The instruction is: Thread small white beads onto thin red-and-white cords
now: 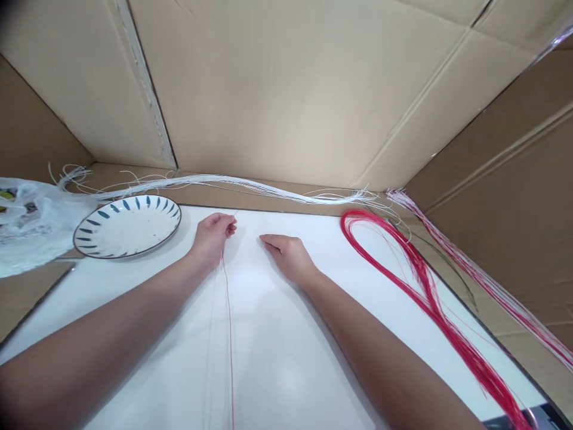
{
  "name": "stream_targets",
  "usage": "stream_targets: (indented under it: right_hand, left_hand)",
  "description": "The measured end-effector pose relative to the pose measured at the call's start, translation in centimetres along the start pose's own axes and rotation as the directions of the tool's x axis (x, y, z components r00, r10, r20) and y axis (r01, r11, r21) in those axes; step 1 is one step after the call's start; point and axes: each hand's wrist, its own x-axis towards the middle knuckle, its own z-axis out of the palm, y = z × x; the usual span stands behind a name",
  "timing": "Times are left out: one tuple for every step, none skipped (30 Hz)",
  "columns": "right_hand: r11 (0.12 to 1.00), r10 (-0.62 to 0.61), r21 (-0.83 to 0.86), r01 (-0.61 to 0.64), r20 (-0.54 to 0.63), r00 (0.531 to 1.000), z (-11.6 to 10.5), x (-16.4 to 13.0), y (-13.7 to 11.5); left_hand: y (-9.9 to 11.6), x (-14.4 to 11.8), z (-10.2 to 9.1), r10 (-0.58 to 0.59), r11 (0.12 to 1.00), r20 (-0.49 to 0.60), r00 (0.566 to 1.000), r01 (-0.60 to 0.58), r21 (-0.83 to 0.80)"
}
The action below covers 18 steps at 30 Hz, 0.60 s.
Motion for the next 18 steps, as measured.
stream_targets:
  right_hand:
    - [0.997,0.04,0.073,-0.039,-0.014,0.999,-0.2,0.1,0.2]
    - [0.986,0.082,0.147,-0.078,-0.023,0.996,-0.4,0.3,0.4]
    - [0.968,0.124,0.224,-0.116,-0.025,0.992,-0.7,0.5,0.5]
    - [0.941,0.163,0.303,-0.149,-0.022,0.986,-0.8,0.6,0.7]
    - [0.907,0.198,0.382,-0.178,-0.014,0.98,-1.0,0.8,0.9]
    - [0.866,0.227,0.459,-0.201,-0.002,0.974,-1.0,1.0,1.2]
    - [0.818,0.25,0.532,-0.218,0.011,0.968,-1.0,1.2,1.4]
    - [0.767,0.269,0.599,-0.229,0.023,0.963,-1.0,1.3,1.6]
    - [0.716,0.284,0.657,-0.236,0.034,0.958,-1.0,1.5,1.9]
    - [0.667,0.297,0.706,-0.238,0.041,0.954,-1.0,1.6,2.1]
    - [0.621,0.309,0.747,-0.237,0.045,0.95,-1.0,1.7,2.3]
    - [0.58,0.321,0.78,-0.234,0.046,0.946,-1.1,1.8,2.5]
    - [0.543,0.333,0.807,-0.231,0.046,0.942,-1.2,1.8,2.5]
    - [0.511,0.344,0.829,-0.226,0.043,0.938,-1.4,1.8,2.3]
    - [0.484,0.354,0.847,-0.219,0.039,0.934,-1.6,1.8,2.0]
    - [0.462,0.361,0.861,-0.212,0.035,0.932,-1.9,1.8,1.3]
    - [0.443,0.356,0.874,-0.201,0.034,0.934,-2.0,1.8,0.3]
    - [0.427,0.336,0.885,-0.185,0.034,0.941,-2.1,2.0,-1.0]
  left_hand:
    - [0.0,-0.1,0.0,0.003,1.0,0.0,1.0,-0.003,-0.004]
    - [0.1,-0.1,0.0,0.007,1.0,0.0,1.0,-0.007,-0.01]
    - [0.2,-0.2,0.0,0.011,1.0,-0.001,1.0,-0.011,-0.017]
    - [0.2,-0.2,0.0,0.015,1.0,-0.003,1.0,-0.015,-0.026]
    - [0.2,-0.3,0.1,0.018,0.999,-0.006,1.0,-0.018,-0.036]
    - [0.3,-0.4,0.1,0.02,0.999,-0.009,1.0,-0.02,-0.045]
    - [0.3,-0.4,0.0,0.022,0.998,-0.011,1.0,-0.023,-0.054]
    - [0.4,-0.5,0.0,0.025,0.998,-0.01,1.0,-0.025,-0.059]
    - [0.4,-0.5,0.0,0.028,0.998,-0.008,1.0,-0.028,-0.063]
    - [0.4,-0.6,0.0,0.031,0.997,-0.003,1.0,-0.031,-0.066]
    - [0.4,-0.6,-0.1,0.035,0.997,0.002,0.999,-0.035,-0.067]
    - [0.4,-0.6,-0.1,0.038,0.997,0.007,0.999,-0.038,-0.067]
    - [0.4,-0.5,-0.1,0.042,0.997,0.01,0.999,-0.041,-0.065]
    - [0.4,-0.5,-0.1,0.046,0.997,0.011,0.999,-0.045,-0.063]
    - [0.4,-0.4,0.0,0.05,0.997,0.011,0.999,-0.049,-0.06]
    - [0.4,-0.4,0.1,0.053,0.997,0.01,0.999,-0.052,-0.057]
    - [0.4,-0.3,0.2,0.054,0.997,0.009,0.998,-0.054,-0.052]
    - [0.3,-0.3,0.3,0.054,0.997,0.008,0.998,-0.054,-0.047]
